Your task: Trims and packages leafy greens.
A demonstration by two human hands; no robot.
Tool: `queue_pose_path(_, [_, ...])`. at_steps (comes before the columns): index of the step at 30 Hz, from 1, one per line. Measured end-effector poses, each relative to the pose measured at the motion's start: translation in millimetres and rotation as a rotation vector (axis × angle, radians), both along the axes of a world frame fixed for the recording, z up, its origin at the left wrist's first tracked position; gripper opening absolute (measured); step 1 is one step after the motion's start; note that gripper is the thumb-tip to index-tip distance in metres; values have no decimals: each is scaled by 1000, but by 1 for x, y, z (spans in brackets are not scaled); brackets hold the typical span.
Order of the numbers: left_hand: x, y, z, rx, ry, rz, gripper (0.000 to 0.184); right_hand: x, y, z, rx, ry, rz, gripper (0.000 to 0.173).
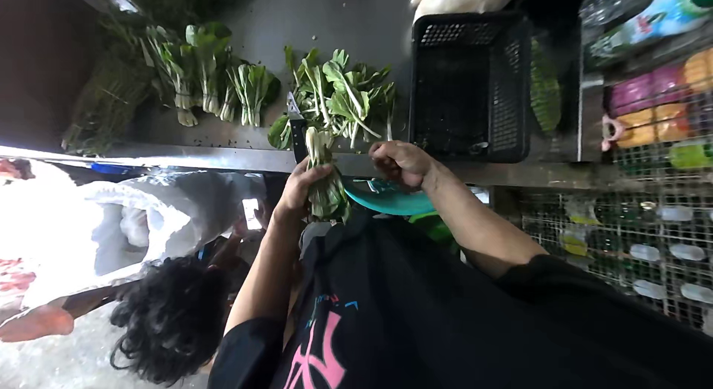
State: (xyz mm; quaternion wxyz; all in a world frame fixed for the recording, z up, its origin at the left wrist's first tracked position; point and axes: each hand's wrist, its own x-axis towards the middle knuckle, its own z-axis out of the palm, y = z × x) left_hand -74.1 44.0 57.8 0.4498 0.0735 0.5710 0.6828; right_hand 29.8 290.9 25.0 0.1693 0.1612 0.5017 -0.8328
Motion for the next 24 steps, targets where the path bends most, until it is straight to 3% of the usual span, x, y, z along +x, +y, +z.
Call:
queue_pose_path(3, [9, 1, 7, -38, 361, -178, 47, -2, 8, -23, -130, -179, -6, 19])
queue_pose_path(5, [12, 4, 16, -187, 608, -360, 50, -9, 2, -22, -177, -243, -29, 22])
queue_pose_path(9, [14, 13, 28, -522, 858, -636, 45, -18, -9, 1, -157, -113, -45, 18])
queue_pose_path(11, [14, 13, 26, -691, 843, -707, 47, -16, -12, 24, 52, -37, 33, 11])
queue_pose_path(14, [19, 10, 21, -865, 832, -734, 44, -6, -21, 45, 331, 58, 161, 17])
queue_pose_path(18, [39, 13, 9, -1015, 844, -618, 38, 13, -49, 53, 652, 161, 320, 27])
queue_pose_path(21, [38, 10, -5, -973, 644, -466, 44, 26, -68, 51, 765, 180, 386, 35])
queue_pose_path(24, [31, -1, -14, -765, 451, -215, 44, 32, -59, 36, 780, 69, 461, 26])
